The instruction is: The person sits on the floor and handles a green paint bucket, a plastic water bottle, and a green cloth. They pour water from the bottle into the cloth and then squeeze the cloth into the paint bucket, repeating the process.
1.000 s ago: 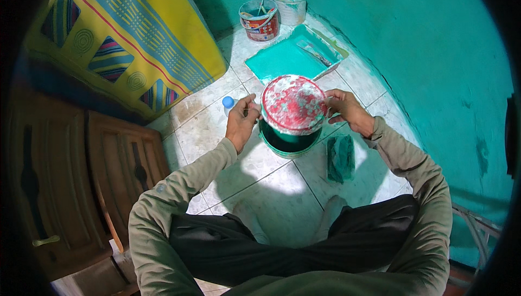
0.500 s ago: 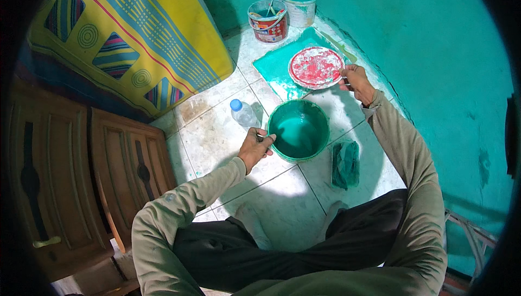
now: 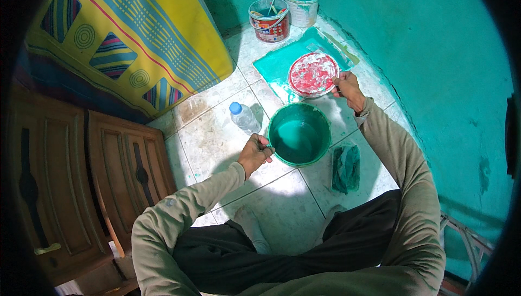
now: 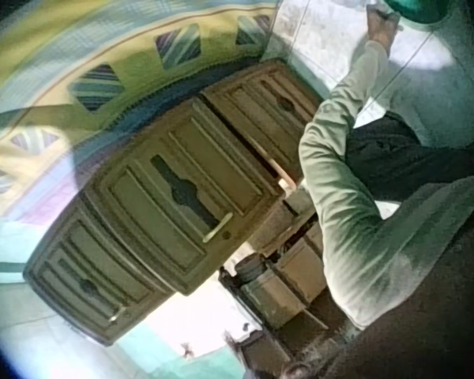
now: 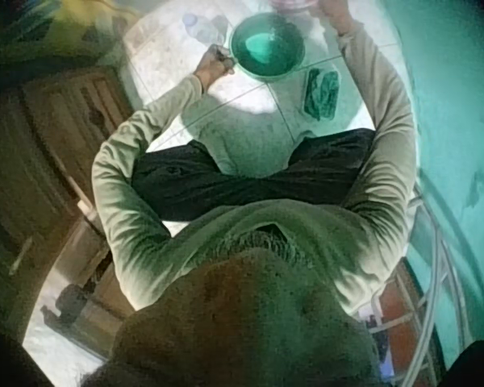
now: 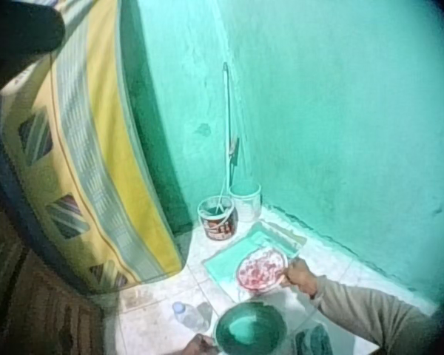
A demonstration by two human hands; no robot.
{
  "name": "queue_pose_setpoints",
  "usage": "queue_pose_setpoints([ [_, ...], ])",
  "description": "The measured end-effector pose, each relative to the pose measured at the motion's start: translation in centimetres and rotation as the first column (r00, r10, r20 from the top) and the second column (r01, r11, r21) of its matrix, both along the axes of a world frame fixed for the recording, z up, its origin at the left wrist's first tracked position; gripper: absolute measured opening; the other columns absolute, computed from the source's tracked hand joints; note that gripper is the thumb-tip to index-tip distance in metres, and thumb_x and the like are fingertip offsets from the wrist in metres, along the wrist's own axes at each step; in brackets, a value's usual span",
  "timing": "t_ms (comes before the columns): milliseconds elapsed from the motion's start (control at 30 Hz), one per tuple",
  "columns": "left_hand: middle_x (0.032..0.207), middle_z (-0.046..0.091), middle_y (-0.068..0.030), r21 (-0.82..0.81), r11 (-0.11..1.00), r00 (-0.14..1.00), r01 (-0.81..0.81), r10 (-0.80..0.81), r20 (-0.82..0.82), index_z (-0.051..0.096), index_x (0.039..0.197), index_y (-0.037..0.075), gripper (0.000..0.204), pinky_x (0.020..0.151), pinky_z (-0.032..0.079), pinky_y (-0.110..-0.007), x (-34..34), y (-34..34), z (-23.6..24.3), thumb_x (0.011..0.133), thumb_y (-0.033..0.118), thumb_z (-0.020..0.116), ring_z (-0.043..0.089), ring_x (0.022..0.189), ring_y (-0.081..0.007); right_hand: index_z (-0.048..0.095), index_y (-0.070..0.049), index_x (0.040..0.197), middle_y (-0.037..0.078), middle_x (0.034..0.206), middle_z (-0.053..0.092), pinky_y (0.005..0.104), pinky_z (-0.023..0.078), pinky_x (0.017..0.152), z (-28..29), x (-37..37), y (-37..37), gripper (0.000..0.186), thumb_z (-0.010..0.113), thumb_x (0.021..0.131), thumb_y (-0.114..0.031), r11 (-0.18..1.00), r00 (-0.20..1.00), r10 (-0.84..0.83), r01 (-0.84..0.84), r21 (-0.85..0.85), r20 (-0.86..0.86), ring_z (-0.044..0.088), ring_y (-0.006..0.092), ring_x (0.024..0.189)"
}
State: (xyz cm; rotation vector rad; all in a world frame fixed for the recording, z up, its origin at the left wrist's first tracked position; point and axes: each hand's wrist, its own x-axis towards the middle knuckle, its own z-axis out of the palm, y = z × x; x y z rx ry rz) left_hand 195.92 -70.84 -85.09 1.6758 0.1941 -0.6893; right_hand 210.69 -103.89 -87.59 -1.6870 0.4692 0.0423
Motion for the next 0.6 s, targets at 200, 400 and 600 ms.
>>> queue_pose_setpoints([
  [200,0.086,0.055,-0.0052,0.007,0.999,0.999,0.038,-0.038,-0.003,0.042,0.105,0.006,0.031,0.063,0.045,-0.025,0.2,0.3,0.1,0.086,0.008,0.066,0.058,0.071,-0.0119,0.044,-0.005,0.103,0.009,0.082,0.058,0.0378,0.048,0.061,0.4,2.3,1.2,0.032,0.067,0.084,-0.016,0.865,0.933,0.240,-0.081,-0.495,0.267,0.062,0.0232,0.069],
  [400,0.086,0.054,-0.0048,0.021,0.999,1.000,0.025,-0.025,0.008,0.042,0.104,0.006,0.030,0.063,0.045,-0.026,0.0,0.3,0.4,0.086,0.008,0.066,0.058,0.071,-0.0121,0.044,-0.007,0.105,0.016,0.086,0.063,0.0475,0.045,0.066,1.5,4.2,3.3,0.033,0.066,0.083,-0.017,0.601,0.826,0.485,-0.076,-0.795,0.288,0.063,0.0384,0.078],
  [600,0.088,0.058,-0.0076,0.064,0.998,0.999,-0.027,0.029,-0.033,0.039,0.107,0.005,0.036,0.065,0.046,-0.027,-0.5,0.0,0.4,0.087,0.013,0.067,0.061,0.073,-0.0136,0.046,-0.006,0.107,0.016,0.093,0.061,0.0468,0.049,0.062,-0.3,4.6,5.0,0.026,0.057,0.083,-0.006,0.238,0.639,0.752,-0.036,-0.971,0.161,0.064,0.0361,0.079],
])
